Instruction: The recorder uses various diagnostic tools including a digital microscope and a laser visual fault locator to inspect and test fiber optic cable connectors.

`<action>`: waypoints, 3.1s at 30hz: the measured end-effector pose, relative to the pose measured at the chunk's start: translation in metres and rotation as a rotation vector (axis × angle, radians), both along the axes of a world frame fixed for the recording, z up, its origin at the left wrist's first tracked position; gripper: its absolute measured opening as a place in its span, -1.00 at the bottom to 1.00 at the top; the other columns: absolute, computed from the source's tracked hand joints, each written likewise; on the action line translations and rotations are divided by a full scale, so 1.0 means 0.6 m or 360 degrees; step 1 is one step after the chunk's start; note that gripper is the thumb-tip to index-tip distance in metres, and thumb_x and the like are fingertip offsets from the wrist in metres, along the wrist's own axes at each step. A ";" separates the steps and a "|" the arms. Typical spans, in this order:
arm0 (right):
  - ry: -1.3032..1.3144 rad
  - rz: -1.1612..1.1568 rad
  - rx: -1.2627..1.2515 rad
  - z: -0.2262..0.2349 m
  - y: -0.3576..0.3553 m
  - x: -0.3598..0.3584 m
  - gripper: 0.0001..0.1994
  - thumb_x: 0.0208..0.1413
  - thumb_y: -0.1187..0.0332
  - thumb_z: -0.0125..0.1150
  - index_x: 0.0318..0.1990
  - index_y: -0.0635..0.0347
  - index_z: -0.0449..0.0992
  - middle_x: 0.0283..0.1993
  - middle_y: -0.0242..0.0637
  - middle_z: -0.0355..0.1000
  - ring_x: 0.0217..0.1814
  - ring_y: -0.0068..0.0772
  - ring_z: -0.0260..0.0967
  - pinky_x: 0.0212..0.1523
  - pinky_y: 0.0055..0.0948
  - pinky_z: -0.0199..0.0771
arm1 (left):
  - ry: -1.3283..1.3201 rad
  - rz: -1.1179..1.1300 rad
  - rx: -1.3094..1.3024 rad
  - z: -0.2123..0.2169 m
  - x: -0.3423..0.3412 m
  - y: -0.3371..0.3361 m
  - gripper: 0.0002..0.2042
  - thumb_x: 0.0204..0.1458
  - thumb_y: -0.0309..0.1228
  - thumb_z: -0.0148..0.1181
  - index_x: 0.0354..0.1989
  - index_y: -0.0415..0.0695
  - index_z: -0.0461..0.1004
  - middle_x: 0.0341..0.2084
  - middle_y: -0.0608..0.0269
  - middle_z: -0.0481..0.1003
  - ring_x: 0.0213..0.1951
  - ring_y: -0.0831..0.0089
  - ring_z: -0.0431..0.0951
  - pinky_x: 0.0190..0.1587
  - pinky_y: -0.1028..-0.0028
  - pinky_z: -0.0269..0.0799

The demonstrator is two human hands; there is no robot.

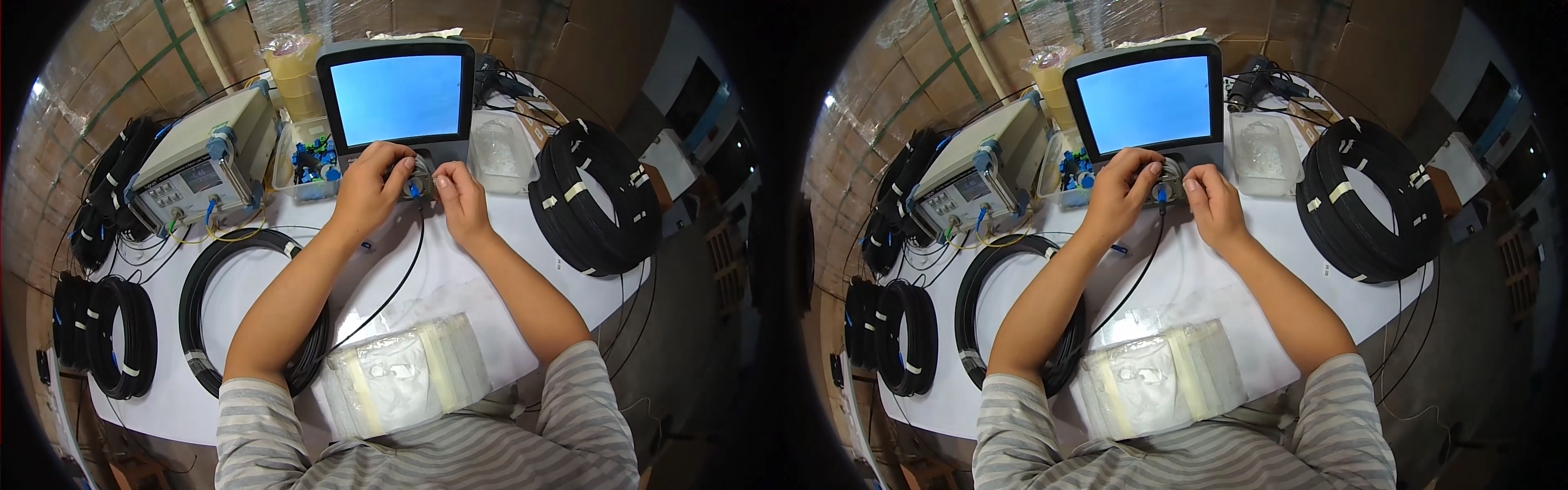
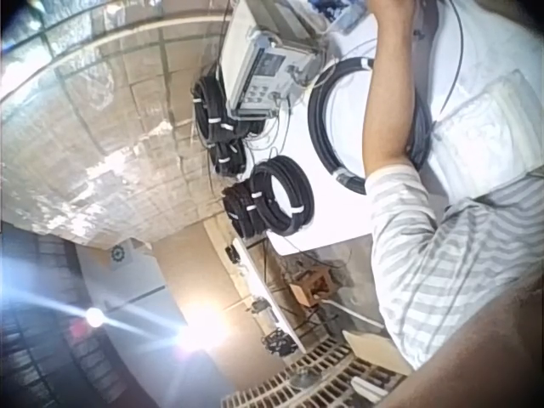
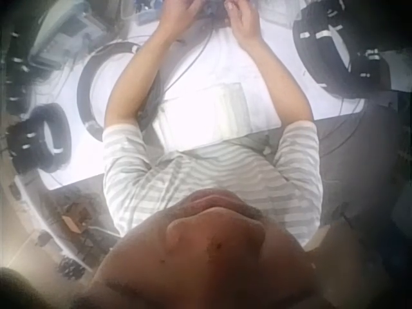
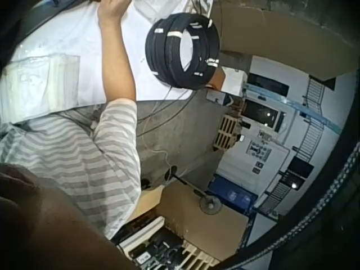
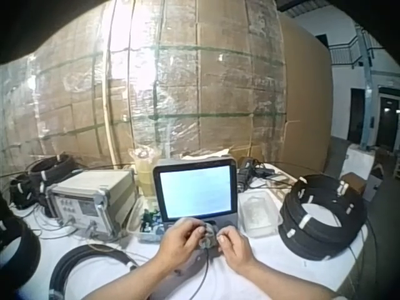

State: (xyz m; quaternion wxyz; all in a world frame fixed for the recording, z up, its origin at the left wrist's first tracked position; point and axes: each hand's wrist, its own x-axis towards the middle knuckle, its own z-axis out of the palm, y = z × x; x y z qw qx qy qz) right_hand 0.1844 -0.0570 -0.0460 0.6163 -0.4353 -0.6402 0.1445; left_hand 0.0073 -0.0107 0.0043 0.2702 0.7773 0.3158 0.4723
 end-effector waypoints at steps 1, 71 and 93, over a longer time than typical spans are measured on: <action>0.0001 0.0034 -0.0187 -0.001 0.000 0.007 -0.75 0.39 0.28 0.01 -0.32 0.25 0.39 -0.47 -0.27 0.37 -0.48 -0.44 0.31 -0.41 -0.41 0.33 | -0.0001 -0.0002 0.0001 0.000 0.001 0.000 -0.82 0.25 -0.35 0.17 -0.14 -0.19 0.57 -0.30 0.13 0.53 -0.35 0.32 0.57 -0.26 0.42 0.47; 0.0084 0.0234 -0.0464 -0.005 0.006 0.012 -0.70 0.42 0.23 -0.05 -0.30 0.28 0.38 -0.49 -0.29 0.40 -0.47 -0.51 0.37 -0.43 -0.45 0.44 | -0.0007 -0.0009 0.0015 -0.006 0.001 0.005 -0.84 0.25 -0.38 0.16 -0.12 -0.18 0.57 -0.32 0.17 0.51 -0.39 0.38 0.52 -0.29 0.45 0.44; 0.0044 0.0195 -0.0483 -0.003 0.001 0.013 -0.69 0.42 0.21 -0.04 -0.29 0.28 0.39 -0.52 -0.30 0.42 -0.48 -0.54 0.43 -0.41 -0.49 0.49 | -0.0064 -0.0090 0.0056 -0.014 -0.002 0.016 -0.84 0.24 -0.40 0.16 -0.12 -0.19 0.59 -0.26 0.19 0.55 -0.33 0.40 0.57 -0.26 0.46 0.46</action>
